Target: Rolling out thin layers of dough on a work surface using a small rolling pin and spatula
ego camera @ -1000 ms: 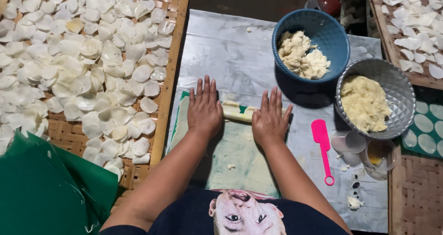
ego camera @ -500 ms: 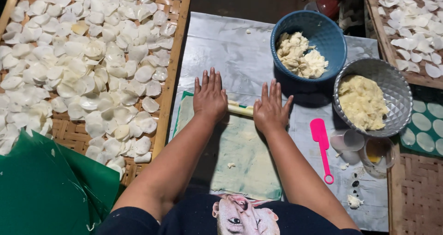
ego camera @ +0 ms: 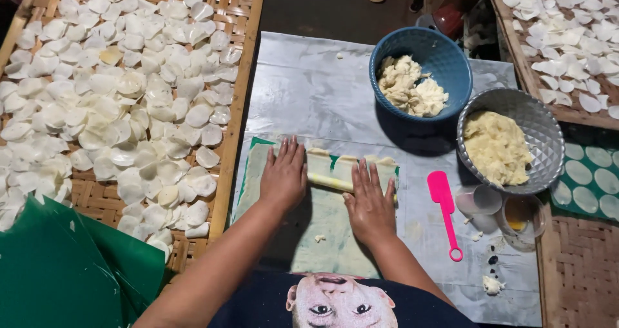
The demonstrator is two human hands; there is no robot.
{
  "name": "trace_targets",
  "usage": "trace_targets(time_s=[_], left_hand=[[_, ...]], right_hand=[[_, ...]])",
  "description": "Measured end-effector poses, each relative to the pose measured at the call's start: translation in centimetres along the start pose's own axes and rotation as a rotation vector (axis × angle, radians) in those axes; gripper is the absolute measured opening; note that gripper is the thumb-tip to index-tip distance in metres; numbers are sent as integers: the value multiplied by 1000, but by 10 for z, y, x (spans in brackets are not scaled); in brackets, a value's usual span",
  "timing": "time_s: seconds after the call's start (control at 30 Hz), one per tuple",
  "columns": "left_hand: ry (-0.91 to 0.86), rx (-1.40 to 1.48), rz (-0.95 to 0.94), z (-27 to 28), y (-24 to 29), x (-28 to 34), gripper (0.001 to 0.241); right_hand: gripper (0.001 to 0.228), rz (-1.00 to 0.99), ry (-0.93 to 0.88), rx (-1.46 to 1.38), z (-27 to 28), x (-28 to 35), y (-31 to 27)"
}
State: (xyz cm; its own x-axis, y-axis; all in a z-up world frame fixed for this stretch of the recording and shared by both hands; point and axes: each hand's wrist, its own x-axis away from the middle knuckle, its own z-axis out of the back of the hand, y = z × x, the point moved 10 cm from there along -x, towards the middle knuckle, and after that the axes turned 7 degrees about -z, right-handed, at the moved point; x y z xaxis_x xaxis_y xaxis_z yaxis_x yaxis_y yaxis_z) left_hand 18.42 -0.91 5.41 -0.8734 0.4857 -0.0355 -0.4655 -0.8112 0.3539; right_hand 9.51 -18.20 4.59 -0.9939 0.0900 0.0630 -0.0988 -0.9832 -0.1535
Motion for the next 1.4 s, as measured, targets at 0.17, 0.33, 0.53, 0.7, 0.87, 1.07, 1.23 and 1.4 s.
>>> trace_targets(time_s=[0.17,0.33,0.53,0.7,0.87,1.07,1.23,1.4], left_hand=[[346,-3,-258,14,15,-28,42],[377,-123,-337,-17,11,-50,29],[430,-58,-333,13,26,-32,7],[391,-95,-460,5,54,-6,5],[390,50,-520,38,62,26,46],[532,-3,-385,48,30,39,37],[554,-6,-317,54,13,10,37],[220,-91,-156,11,-2,-26,56]], right_hand=[[70,26,28,-37,1,12,-3],[69,34,54,-50,-1,28,-3],[73,93,108,-23,-4,46,-10],[70,110,142,-23,0,47,-10],[54,135,313,-185,35,49,-9],[38,171,329,-141,26,31,7],[41,229,361,-129,43,9,5],[49,172,351,-180,37,-14,6]])
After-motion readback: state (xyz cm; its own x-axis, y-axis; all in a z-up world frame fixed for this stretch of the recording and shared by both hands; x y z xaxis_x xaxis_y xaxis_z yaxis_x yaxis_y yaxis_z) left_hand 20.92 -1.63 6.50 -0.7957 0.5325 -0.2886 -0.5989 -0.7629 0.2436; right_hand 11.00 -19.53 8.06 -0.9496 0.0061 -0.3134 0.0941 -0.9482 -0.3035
